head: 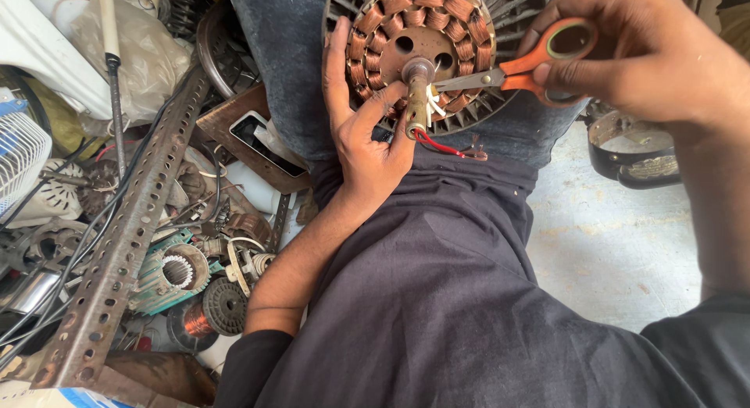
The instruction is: The person sits on the floor and repairs an electric motor stator. They use scissors to cut and adjust wires, and apply tape to insulate connections on the copper windings.
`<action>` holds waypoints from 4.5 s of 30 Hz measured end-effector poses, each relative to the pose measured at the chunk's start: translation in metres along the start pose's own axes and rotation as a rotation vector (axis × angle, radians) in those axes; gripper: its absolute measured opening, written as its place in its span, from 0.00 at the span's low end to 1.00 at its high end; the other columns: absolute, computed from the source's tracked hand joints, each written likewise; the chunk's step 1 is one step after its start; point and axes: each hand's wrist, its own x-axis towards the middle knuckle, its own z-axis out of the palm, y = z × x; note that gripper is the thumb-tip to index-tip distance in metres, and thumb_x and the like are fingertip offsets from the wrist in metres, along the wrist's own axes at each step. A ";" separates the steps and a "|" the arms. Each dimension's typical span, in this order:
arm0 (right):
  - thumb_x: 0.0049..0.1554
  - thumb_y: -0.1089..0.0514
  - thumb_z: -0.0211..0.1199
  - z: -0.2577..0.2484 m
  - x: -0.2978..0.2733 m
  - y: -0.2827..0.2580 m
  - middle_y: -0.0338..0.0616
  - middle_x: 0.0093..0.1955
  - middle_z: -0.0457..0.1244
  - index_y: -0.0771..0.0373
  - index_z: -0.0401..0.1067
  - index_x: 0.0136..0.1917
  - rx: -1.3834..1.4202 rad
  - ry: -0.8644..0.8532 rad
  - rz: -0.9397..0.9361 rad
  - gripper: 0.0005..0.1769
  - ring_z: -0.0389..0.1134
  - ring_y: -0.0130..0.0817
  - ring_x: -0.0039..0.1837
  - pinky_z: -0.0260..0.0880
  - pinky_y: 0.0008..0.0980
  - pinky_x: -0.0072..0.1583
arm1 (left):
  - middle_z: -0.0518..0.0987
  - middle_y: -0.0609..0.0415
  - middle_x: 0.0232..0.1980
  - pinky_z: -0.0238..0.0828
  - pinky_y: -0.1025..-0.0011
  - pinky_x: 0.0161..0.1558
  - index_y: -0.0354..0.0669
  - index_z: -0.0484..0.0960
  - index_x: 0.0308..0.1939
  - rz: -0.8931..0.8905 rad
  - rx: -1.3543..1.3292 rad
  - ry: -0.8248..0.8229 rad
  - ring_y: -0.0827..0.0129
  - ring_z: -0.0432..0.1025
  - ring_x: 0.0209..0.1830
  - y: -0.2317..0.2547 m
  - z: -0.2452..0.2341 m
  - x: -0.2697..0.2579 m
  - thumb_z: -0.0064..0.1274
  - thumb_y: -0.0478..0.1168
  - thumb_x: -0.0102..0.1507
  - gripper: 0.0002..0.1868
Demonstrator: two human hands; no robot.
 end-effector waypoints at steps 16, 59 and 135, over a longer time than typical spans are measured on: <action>0.59 0.61 0.67 -0.007 0.016 -0.009 0.50 0.48 0.72 0.67 0.76 0.57 -0.283 -0.001 0.091 0.13 0.75 0.38 0.49 0.74 0.36 0.50 | 0.44 0.41 0.85 0.41 0.54 0.82 0.38 0.89 0.52 0.037 0.053 -0.018 0.52 0.42 0.85 0.000 -0.001 0.000 0.62 0.38 0.70 0.09; 0.60 0.68 0.58 -0.006 -0.001 0.005 0.46 0.52 0.69 0.67 0.68 0.63 -0.053 -0.050 -0.183 0.17 0.71 0.31 0.53 0.73 0.29 0.52 | 0.39 0.52 0.86 0.28 0.50 0.84 0.36 0.89 0.48 0.039 0.049 -0.075 0.54 0.30 0.86 -0.012 0.002 -0.005 0.56 0.30 0.72 0.06; 0.57 0.63 0.64 -0.007 -0.009 0.006 0.43 0.37 0.63 0.62 0.75 0.58 -0.313 0.000 -0.095 0.14 0.66 0.30 0.34 0.66 0.30 0.36 | 0.41 0.48 0.85 0.31 0.53 0.83 0.37 0.90 0.46 -0.031 0.025 -0.144 0.51 0.33 0.88 0.005 -0.009 0.006 0.62 0.41 0.70 0.10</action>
